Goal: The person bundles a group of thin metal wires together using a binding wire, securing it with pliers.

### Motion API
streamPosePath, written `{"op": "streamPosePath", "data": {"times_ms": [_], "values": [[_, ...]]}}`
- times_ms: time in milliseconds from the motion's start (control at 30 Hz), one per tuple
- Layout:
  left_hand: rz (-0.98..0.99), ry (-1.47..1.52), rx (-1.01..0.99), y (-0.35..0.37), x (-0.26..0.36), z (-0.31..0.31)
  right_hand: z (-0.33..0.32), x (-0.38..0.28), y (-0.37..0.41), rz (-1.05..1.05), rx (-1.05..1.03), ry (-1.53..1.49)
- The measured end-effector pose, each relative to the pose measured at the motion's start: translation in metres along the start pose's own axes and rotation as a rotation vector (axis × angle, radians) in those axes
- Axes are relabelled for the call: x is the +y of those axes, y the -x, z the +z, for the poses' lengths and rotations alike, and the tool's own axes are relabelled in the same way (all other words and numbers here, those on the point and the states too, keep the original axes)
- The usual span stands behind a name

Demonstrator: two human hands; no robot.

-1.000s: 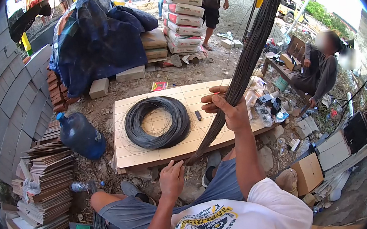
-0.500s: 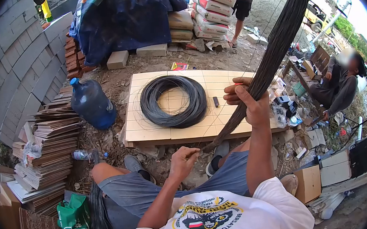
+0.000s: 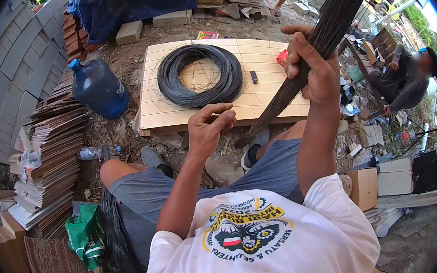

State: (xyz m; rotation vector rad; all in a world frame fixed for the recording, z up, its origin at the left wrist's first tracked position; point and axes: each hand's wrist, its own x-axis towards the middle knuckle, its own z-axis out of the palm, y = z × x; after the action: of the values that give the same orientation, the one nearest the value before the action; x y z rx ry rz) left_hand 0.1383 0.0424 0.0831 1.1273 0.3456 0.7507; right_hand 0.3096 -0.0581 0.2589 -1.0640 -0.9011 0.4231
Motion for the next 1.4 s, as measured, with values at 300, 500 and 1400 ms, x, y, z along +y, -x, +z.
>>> {"op": "streamPosePath", "data": {"times_ms": [300,500,1400], "values": [[0.167,-0.094,-0.092,-0.002,0.013,0.026,0.010,-0.019,-0.006,0.007,-0.108,-0.148],[0.253,-0.229,-0.118,0.005,0.028,0.033,0.010,-0.016,-0.005,0.000,-0.113,-0.159],[0.000,-0.168,-0.247,-0.001,0.019,0.027,0.025,-0.022,-0.008,-0.019,-0.157,-0.112]]}}
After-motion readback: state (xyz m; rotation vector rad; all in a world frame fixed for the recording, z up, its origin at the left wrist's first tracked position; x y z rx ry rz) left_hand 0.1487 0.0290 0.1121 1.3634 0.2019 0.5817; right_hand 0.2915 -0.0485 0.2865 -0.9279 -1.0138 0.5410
